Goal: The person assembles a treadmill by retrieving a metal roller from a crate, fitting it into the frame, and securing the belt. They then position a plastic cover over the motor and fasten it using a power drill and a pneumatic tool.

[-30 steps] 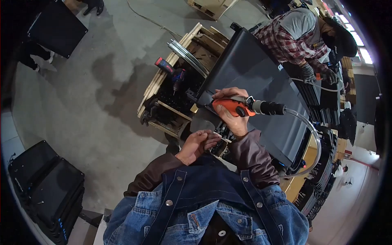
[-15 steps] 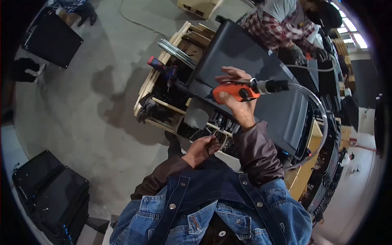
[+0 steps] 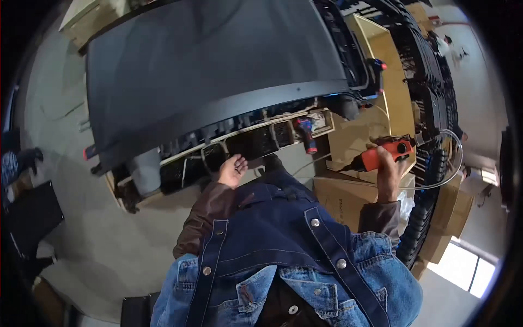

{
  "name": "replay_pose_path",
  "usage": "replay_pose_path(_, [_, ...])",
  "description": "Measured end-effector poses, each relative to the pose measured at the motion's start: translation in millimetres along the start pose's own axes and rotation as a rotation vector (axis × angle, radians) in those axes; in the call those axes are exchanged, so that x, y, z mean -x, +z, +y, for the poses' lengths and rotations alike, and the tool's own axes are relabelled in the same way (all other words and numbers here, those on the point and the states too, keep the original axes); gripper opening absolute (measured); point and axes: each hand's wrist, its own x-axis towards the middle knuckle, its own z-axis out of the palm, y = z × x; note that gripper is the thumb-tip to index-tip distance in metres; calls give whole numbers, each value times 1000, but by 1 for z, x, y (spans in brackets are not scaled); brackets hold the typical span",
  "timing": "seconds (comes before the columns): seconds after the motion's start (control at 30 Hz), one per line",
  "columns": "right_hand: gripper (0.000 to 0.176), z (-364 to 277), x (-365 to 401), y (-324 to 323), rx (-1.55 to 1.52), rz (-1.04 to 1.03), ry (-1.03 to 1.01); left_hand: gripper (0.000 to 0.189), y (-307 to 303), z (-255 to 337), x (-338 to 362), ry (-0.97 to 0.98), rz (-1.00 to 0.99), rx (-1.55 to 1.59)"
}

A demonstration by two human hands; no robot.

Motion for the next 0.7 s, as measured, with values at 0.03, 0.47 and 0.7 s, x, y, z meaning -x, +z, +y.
replay_pose_path(0.03, [38, 0, -18, -30, 46, 91, -42, 16, -1, 0, -24, -4, 2, -14])
replay_pose_path(0.47, [30, 210, -297, -293, 197, 174, -8, 19, -16, 1, -143, 100, -223, -240])
replay_pose_path(0.7, [32, 163, -354, -306, 45, -83, 308, 39, 84, -55, -48, 373, 608, -690])
